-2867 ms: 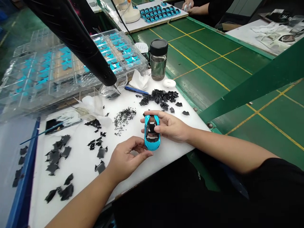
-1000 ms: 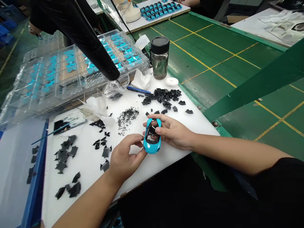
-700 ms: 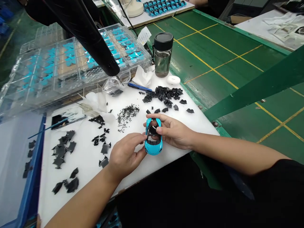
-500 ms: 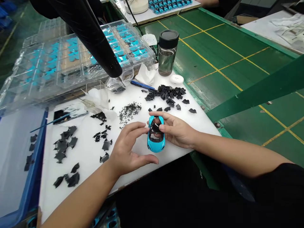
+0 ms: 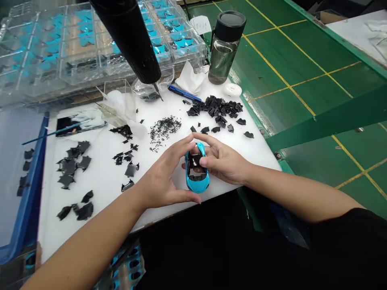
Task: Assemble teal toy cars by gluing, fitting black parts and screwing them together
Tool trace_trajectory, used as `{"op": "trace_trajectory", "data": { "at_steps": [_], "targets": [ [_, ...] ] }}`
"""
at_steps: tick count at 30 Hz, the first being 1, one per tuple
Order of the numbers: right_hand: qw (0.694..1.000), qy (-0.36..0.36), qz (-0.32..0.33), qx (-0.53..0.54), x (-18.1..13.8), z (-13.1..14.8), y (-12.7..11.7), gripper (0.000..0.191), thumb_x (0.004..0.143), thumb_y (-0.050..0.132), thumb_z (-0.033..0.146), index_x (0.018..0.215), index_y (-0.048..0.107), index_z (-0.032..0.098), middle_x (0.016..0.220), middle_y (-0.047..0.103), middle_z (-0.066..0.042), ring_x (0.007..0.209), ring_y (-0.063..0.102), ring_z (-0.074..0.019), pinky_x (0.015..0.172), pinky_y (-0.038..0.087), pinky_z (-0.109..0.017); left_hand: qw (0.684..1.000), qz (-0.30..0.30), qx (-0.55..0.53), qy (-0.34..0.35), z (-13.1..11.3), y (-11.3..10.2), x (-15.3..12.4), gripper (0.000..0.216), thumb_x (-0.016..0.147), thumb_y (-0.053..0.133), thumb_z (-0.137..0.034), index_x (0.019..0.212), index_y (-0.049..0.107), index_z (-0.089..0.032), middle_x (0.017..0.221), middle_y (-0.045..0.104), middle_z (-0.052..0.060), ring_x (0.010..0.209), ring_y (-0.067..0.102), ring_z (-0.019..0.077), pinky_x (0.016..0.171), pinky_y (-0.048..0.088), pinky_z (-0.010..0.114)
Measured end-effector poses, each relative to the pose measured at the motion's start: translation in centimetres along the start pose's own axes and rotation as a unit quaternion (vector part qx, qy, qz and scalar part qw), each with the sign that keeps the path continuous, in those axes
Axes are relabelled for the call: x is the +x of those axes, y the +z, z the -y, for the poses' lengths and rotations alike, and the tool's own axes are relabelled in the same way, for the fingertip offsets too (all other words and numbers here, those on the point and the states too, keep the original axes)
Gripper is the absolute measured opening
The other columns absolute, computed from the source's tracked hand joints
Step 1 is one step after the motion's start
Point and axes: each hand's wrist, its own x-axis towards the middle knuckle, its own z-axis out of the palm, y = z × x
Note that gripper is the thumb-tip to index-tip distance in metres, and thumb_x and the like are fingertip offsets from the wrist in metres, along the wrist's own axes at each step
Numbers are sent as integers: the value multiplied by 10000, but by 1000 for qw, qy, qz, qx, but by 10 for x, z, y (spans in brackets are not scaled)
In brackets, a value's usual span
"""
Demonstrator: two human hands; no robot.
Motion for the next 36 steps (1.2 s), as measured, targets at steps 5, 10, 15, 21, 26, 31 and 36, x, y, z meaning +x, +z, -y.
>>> {"op": "trace_trajectory", "data": {
  "at_steps": [5, 10, 15, 21, 26, 31, 36],
  "targets": [
    [999, -10, 17, -51, -1, -3, -1, 834, 737, 862, 288, 1416, 379, 287, 1086, 626, -18, 966, 671, -187, 823, 576, -336, 1000, -8, -25, -16, 2, 2, -5, 1143, 590, 906, -457, 1531, 278, -291, 1529, 418, 171, 1420, 422, 376, 1184, 374, 545],
    [943, -143, 62, -293, -11, 5, -8, 632, 958, 592, 454, 1506, 310, 316, 1266, 533, -94, 992, 663, -199, 841, 585, -382, 990, -47, -119, -56, 5, 0, -9, 1103, 587, 910, -443, 1504, 314, -300, 1535, 405, 155, 1419, 420, 367, 1221, 328, 531],
    [703, -386, 89, -590, -16, 13, -18, 476, 897, 664, 287, 1364, 576, 280, 1112, 586, -107, 982, 641, -234, 843, 593, -390, 978, -80, -182, -59, 6, -5, -9, 1042, 611, 902, -423, 1480, 343, -290, 1519, 406, 155, 1415, 417, 358, 1223, 322, 534],
    [626, -406, 101, -658, -18, 3, -20, 331, 858, 729, 278, 1187, 690, 262, 1230, 662, -131, 1052, 686, -282, 861, 612, -415, 981, -49, -167, -83, 5, 1, -11, 1065, 566, 923, -436, 1466, 375, -282, 1496, 431, 163, 1392, 443, 365, 1204, 363, 519],
    [605, -339, 106, -713, -22, 4, -21, 264, 933, 610, 257, 1183, 695, 248, 1229, 699, -122, 1046, 705, -300, 801, 619, -443, 980, -34, -168, -98, 6, 6, -12, 1074, 542, 926, -467, 1454, 390, -284, 1478, 458, 165, 1379, 462, 362, 1201, 371, 507],
    [580, -383, 119, -709, -20, 5, -22, 267, 914, 642, 306, 1161, 707, 230, 1234, 704, -132, 1040, 712, -293, 788, 624, -419, 978, -27, -182, -99, 7, 6, -12, 1069, 543, 923, -474, 1451, 389, -289, 1483, 453, 163, 1384, 455, 360, 1210, 355, 512],
    [579, -399, 121, -701, -20, 4, -23, 255, 916, 633, 273, 1152, 715, 219, 1197, 720, -147, 976, 727, -295, 740, 620, -422, 975, -24, -191, -111, 5, 5, -13, 1051, 545, 915, -494, 1440, 401, -292, 1477, 459, 154, 1375, 465, 350, 1204, 365, 498]
  ]
}}
